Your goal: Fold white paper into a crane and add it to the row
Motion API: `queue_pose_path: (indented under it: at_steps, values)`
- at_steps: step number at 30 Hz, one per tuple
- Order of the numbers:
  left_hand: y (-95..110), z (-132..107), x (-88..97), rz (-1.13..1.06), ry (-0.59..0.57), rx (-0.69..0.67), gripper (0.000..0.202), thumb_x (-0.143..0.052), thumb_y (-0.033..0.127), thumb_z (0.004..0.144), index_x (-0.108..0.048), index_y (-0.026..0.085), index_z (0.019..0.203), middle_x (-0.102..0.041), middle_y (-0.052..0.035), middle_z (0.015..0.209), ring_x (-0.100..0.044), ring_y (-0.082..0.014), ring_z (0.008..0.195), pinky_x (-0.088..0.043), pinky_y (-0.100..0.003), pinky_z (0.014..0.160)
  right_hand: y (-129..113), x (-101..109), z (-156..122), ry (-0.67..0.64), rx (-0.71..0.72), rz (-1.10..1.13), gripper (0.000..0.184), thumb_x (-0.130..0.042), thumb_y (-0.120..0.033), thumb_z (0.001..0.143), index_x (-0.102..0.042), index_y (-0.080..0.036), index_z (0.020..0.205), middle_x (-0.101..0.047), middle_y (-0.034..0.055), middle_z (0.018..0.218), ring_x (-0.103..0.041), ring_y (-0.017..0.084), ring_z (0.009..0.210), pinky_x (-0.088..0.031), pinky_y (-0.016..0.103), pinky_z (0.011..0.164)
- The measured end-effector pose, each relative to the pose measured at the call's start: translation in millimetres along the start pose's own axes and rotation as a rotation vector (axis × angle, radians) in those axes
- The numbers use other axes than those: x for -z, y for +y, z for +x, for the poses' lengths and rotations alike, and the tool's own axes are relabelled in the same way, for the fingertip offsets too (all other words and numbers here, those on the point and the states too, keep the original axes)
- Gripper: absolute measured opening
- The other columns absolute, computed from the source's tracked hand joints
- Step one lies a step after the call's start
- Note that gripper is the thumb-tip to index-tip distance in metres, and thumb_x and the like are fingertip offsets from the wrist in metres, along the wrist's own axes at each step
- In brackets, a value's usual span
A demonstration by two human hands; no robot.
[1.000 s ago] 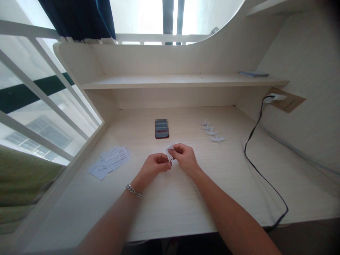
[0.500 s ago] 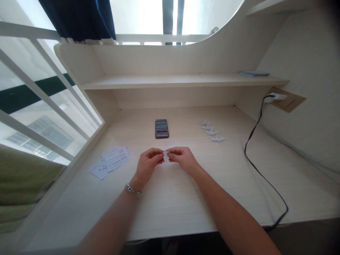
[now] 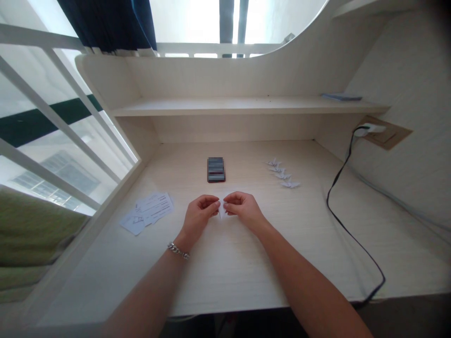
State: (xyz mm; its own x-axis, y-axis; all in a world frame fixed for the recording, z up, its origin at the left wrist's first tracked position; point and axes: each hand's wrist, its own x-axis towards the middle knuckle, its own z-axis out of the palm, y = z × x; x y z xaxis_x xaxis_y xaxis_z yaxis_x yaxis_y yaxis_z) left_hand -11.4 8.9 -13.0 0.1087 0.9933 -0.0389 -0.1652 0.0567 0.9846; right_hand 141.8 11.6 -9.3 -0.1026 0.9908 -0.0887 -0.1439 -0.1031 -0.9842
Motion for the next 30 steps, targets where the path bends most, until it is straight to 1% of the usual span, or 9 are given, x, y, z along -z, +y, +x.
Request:
queue_pose_path:
  at_steps: [7,12,16,18,20,22,24,27,30]
  values:
    - [-0.9,2.5,0.2,0.012,0.047,-0.005,0.036,-0.074,0.026,0.059,-0.061,0.014,0.09,-0.065,-0.0024,0.068,-0.058,-0.0106,0.06,-0.047,-0.023,0.059,-1.0,-2.1,-0.9,0.025,-0.045,-0.013,0.029,-0.075,-0.025,0.054,-0.056,-0.015,0.074,-0.062,-0.0015,0.053,-0.06,0.011,0.048,-0.05,0.024,0.051]
    - [1.5,0.7,-1.5,-0.005,0.061,0.013,0.041,-0.073,0.027,0.06,-0.06,0.013,0.097,-0.065,-0.0033,0.07,-0.057,-0.011,0.059,-0.047,-0.025,0.06,-4.3,-3.5,-1.5,0.057,-0.037,0.021,0.033,-0.077,-0.028,0.051,-0.053,-0.016,0.071,-0.061,-0.002,0.05,-0.06,0.013,0.048,-0.051,0.026,0.052]
    - [1.3,0.4,-2.7,0.071,-0.009,0.023,0.028,-0.07,0.033,0.063,-0.066,0.011,0.08,-0.063,-0.0032,0.064,-0.054,-0.0104,0.056,-0.044,-0.023,0.055,-4.6,-3.6,-1.4,0.097,0.039,0.005,0.033,-0.076,-0.031,0.054,-0.055,-0.016,0.075,-0.062,-0.0012,0.051,-0.061,0.014,0.05,-0.05,0.028,0.053]
    - [0.6,0.8,-2.3,0.129,-0.018,0.005,0.024,-0.07,0.034,0.063,-0.067,0.012,0.072,-0.061,-0.0024,0.06,-0.052,-0.0102,0.054,-0.042,-0.022,0.052,-3.2,-3.8,-1.3,0.085,0.045,-0.008,0.035,-0.075,-0.032,0.056,-0.057,-0.016,0.08,-0.062,-0.0007,0.054,-0.061,0.014,0.052,-0.05,0.028,0.054]
    - [-0.2,1.2,-1.4,0.17,-0.007,-0.029,0.023,-0.069,0.034,0.063,-0.067,0.012,0.07,-0.061,-0.0018,0.058,-0.052,-0.0101,0.053,-0.041,-0.021,0.052,-1.1,-3.9,-1.0,0.042,0.019,-0.026,0.032,-0.073,-0.035,0.059,-0.059,-0.015,0.079,-0.062,0.0005,0.056,-0.06,0.013,0.054,-0.05,0.027,0.055]
    - [-1.0,1.4,-0.7,0.174,0.005,-0.051,0.022,-0.069,0.034,0.064,-0.067,0.013,0.071,-0.061,-0.0016,0.059,-0.052,-0.01,0.054,-0.041,-0.021,0.052,0.7,-3.7,-0.8,-0.003,0.001,-0.077,0.027,-0.069,-0.038,0.063,-0.06,-0.014,0.071,-0.062,0.0016,0.057,-0.059,0.012,0.053,-0.049,0.025,0.054]
    - [-1.5,1.4,-0.5,0.14,0.006,-0.049,0.022,-0.069,0.033,0.064,-0.066,0.013,0.071,-0.06,-0.0015,0.06,-0.052,-0.0101,0.055,-0.041,-0.021,0.052,1.4,-2.9,-1.1,-0.024,0.022,-0.14,0.027,-0.066,-0.04,0.067,-0.059,-0.014,0.066,-0.061,0.0019,0.056,-0.057,0.011,0.052,-0.047,0.025,0.054]
    - [-0.4,0.9,0.1,0.12,-0.013,-0.053,0.021,-0.067,0.034,0.066,-0.065,0.013,0.07,-0.06,-0.0014,0.061,-0.052,-0.0105,0.056,-0.042,-0.022,0.055,0.8,-1.9,-2.4,-0.037,0.065,-0.185,0.026,-0.064,-0.039,0.068,-0.058,-0.014,0.065,-0.059,0.0013,0.055,-0.055,0.01,0.051,-0.045,0.024,0.052]
    - [2.1,0.1,1.3,0.246,-0.008,-0.106,0.022,-0.065,0.035,0.068,-0.065,0.013,0.067,-0.058,-0.0008,0.056,-0.05,-0.0101,0.053,-0.039,-0.021,0.051,0.1,-2.6,-3.6,-0.067,0.07,-0.176,0.026,-0.064,-0.04,0.068,-0.058,-0.015,0.069,-0.06,0.0008,0.059,-0.055,0.011,0.053,-0.044,0.023,0.05]
